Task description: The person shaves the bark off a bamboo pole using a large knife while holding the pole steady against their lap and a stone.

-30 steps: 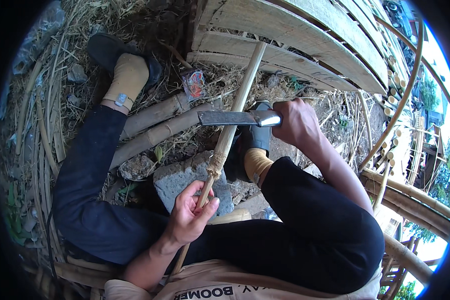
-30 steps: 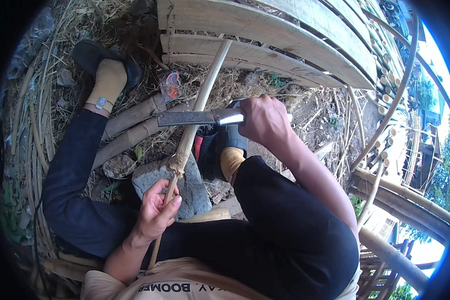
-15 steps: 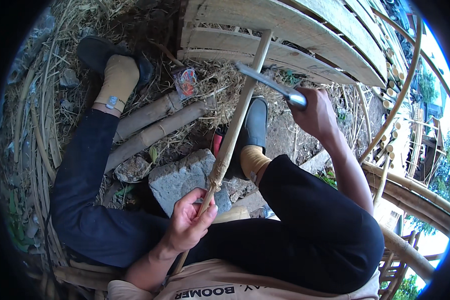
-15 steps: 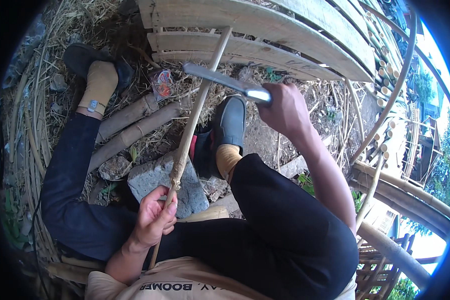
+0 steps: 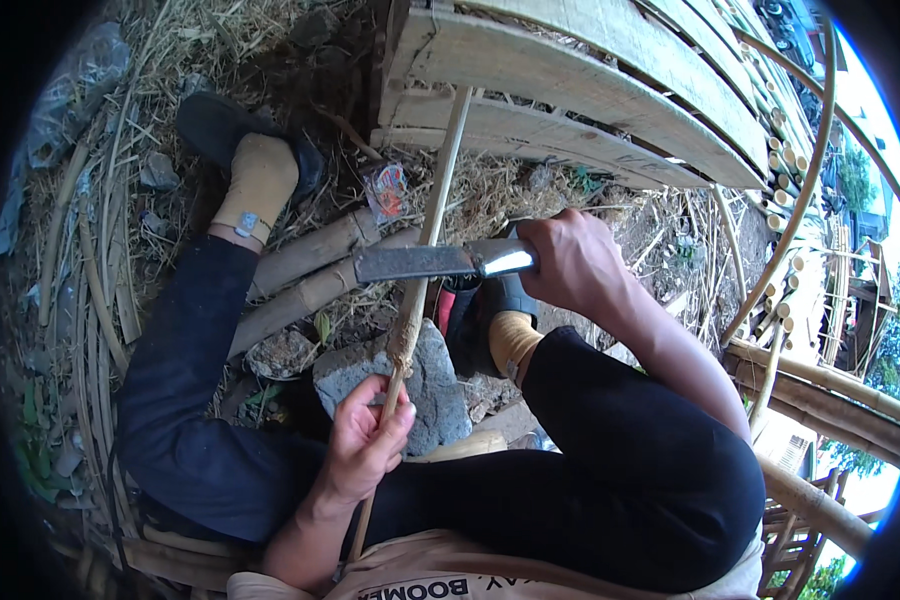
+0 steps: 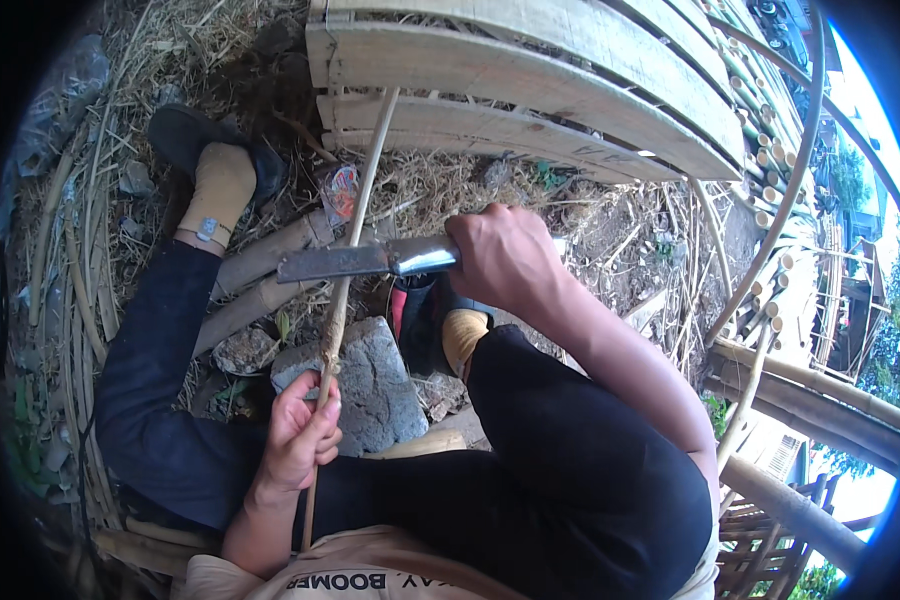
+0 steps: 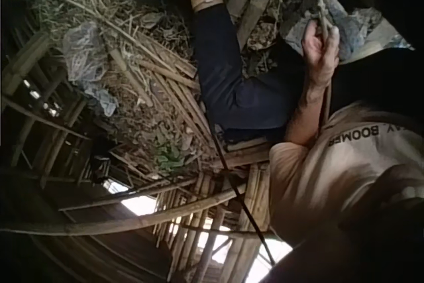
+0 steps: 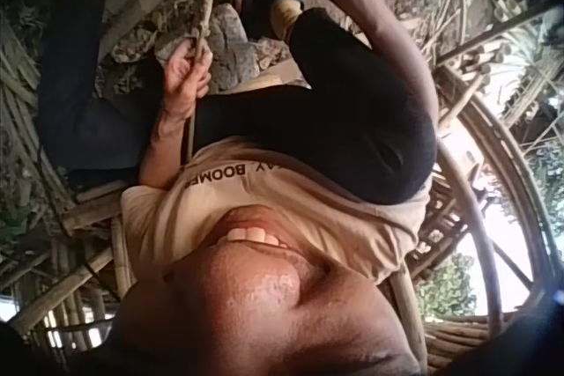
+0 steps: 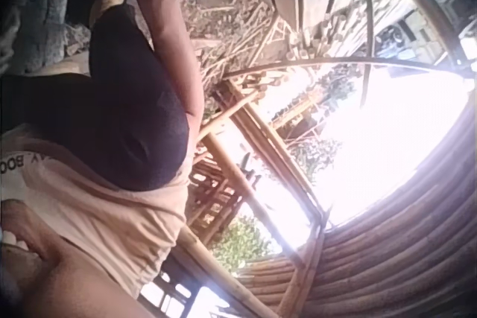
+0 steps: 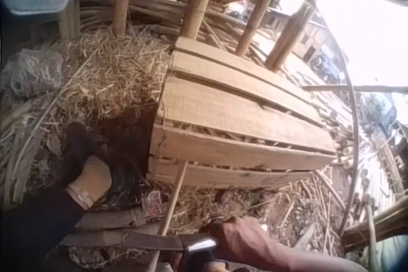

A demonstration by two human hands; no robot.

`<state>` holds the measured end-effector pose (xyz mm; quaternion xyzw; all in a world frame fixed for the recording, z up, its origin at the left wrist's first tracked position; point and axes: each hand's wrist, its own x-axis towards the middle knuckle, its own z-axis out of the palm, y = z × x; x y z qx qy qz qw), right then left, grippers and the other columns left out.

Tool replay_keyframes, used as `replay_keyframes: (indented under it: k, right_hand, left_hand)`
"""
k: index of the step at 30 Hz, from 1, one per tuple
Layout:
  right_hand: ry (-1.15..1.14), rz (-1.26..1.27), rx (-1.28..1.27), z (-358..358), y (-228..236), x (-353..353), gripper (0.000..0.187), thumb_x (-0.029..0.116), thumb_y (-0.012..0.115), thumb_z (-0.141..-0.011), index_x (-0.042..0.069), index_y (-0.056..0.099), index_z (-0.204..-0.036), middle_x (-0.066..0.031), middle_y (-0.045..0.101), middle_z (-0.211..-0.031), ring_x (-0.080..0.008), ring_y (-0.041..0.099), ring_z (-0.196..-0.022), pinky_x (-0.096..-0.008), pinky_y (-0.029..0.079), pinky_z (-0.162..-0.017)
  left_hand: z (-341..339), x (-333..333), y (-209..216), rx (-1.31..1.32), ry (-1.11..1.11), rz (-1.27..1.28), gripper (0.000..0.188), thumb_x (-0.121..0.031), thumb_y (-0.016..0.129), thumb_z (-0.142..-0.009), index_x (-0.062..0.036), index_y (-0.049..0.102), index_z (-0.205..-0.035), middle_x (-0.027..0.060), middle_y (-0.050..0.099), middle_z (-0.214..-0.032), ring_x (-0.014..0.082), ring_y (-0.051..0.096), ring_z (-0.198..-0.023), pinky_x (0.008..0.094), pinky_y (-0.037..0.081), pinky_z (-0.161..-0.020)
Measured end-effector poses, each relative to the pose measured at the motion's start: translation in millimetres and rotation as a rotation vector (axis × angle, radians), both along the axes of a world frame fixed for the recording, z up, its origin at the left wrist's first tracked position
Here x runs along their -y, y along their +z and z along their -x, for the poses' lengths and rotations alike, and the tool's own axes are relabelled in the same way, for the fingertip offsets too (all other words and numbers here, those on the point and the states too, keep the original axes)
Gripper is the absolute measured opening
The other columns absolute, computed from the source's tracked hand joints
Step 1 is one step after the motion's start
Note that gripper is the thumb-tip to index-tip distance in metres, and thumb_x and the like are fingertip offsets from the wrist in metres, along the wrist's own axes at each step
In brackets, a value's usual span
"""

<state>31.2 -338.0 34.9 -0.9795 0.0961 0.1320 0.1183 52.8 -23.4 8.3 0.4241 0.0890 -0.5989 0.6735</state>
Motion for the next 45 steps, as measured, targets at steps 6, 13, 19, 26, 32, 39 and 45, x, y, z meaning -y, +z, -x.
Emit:
replay_keyframes:
  k: [6,13,19,26,32,39,45]
  right_hand:
    - [-0.043,0.059,0.077,-2,-23,21,0.012,0.016,0.070,-0.068,0.006,0.070,-0.075,-0.0194,0.066,-0.066,-0.0389,0.069,-0.065,-0.0473,0.056,-0.062]
    - [-0.144,0.156,0.171,-9,-29,38,0.011,0.011,0.066,-0.071,0.004,0.071,-0.078,-0.0198,0.066,-0.064,-0.0367,0.069,-0.060,-0.0461,0.056,-0.059]
    - [-0.272,0.183,0.120,-4,-9,72,0.013,0.008,0.063,-0.073,0.001,0.070,-0.081,-0.0230,0.067,-0.069,-0.0406,0.069,-0.067,-0.0490,0.056,-0.067]
    - [-0.181,-0.009,0.030,9,-14,34,0.015,0.015,0.065,-0.075,0.004,0.072,-0.082,-0.0220,0.067,-0.069,-0.0406,0.069,-0.068,-0.0489,0.057,-0.068]
    - [-0.185,0.091,0.016,1,-16,28,0.013,0.014,0.067,-0.068,0.004,0.069,-0.076,-0.0212,0.066,-0.068,-0.0410,0.068,-0.069,-0.0485,0.055,-0.067]
    - [-0.198,0.128,0.038,-9,-15,35,0.014,0.014,0.069,-0.065,0.004,0.069,-0.075,-0.0203,0.066,-0.069,-0.0406,0.067,-0.070,-0.0488,0.054,-0.068]
    - [-0.121,0.156,0.046,-13,-16,38,0.014,0.011,0.067,-0.069,0.003,0.072,-0.080,-0.0201,0.069,-0.070,-0.0374,0.070,-0.067,-0.0453,0.058,-0.066]
  left_hand:
    - [7,1,-8,0.128,-0.031,-0.009,0.016,-0.009,0.063,-0.099,-0.0080,0.048,-0.104,-0.0095,0.043,-0.064,-0.0023,0.032,-0.049,0.0200,0.020,-0.043]
    - [8,3,-7,0.122,-0.037,-0.013,0.016,-0.010,0.062,-0.099,-0.0082,0.048,-0.106,-0.0094,0.042,-0.063,-0.0020,0.031,-0.048,0.0208,0.020,-0.043]
    - [9,8,1,0.014,-0.043,-0.010,0.009,-0.016,0.055,-0.105,-0.0089,0.048,-0.106,-0.0086,0.034,-0.062,-0.0016,0.024,-0.044,0.0194,0.017,-0.040]
    - [2,7,-5,-0.148,-0.006,0.054,0.024,-0.029,0.042,-0.111,-0.0065,0.049,-0.105,-0.0082,0.028,-0.061,-0.0006,0.021,-0.045,0.0198,0.017,-0.040]
    - [7,7,-3,-0.059,-0.015,0.095,0.018,-0.025,0.049,-0.108,-0.0076,0.048,-0.111,-0.0087,0.029,-0.061,-0.0011,0.020,-0.045,0.0189,0.016,-0.040]
    - [8,5,-4,-0.066,-0.020,0.120,0.019,-0.021,0.054,-0.106,-0.0081,0.047,-0.118,-0.0093,0.029,-0.061,-0.0019,0.022,-0.045,0.0182,0.015,-0.040]
    - [8,4,-2,-0.047,-0.017,0.089,0.018,-0.019,0.055,-0.105,-0.0082,0.047,-0.118,-0.0093,0.029,-0.061,-0.0017,0.021,-0.045,0.0182,0.015,-0.040]
